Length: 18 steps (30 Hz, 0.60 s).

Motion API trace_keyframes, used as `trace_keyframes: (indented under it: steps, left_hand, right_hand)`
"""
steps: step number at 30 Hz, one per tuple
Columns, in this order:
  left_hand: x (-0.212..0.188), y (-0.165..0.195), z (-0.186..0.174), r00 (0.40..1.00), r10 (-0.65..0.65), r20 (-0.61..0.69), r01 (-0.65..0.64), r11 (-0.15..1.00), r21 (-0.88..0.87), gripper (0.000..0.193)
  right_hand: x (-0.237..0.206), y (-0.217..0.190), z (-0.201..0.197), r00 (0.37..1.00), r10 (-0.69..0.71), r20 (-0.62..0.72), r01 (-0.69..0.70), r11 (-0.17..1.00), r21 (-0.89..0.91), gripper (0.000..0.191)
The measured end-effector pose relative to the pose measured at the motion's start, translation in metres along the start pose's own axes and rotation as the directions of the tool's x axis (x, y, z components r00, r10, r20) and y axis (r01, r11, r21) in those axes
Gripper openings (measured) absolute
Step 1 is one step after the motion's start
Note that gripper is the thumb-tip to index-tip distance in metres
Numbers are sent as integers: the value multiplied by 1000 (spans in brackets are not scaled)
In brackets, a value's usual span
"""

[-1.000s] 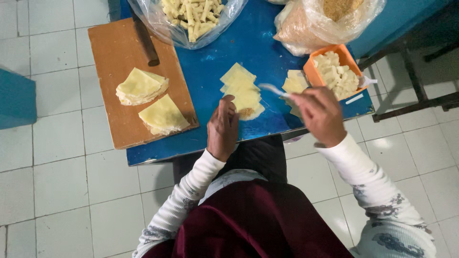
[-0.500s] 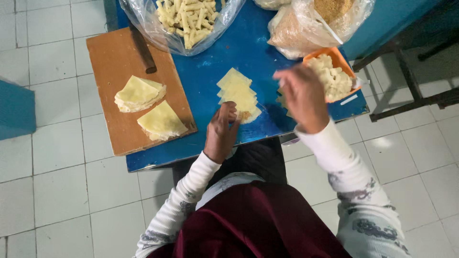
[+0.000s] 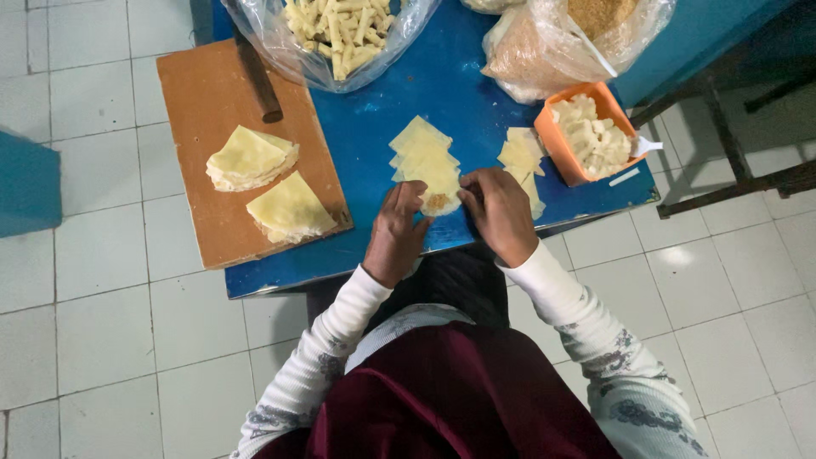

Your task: The person sits at a blue table and folds thin crepe sheets into layered pieces, then uses a spoon to place filling from an orange container onto the folded sheets. They stack finished folded pieces on a wooden board and repeat the folding and filling cycle with additional sheets.

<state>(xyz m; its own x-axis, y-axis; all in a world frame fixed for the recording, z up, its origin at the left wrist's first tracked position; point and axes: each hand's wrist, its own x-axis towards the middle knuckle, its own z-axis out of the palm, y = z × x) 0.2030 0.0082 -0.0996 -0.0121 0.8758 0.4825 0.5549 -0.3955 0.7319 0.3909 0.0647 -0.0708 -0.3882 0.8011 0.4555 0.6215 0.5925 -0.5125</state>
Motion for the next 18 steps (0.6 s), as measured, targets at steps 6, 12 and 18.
trace_keyframes:
  steps: [6, 12, 18]
  left_hand:
    - [0, 3, -3, 1000, 2, 20, -2, 1000, -22, 54]
    - [2, 4, -5, 998, -19, 60, 21, 999, -30, 54]
    - [1, 1, -6, 997, 39, 67, -37, 998, -41, 55]
  right_hand:
    - [4, -2, 1, 999, 48, 7, -48, 999, -17, 14]
    - [0, -12, -2, 993, 93, 67, -105, 974, 200, 15]
    - [-5, -13, -6, 988, -124, 93, 116, 989, 89, 20]
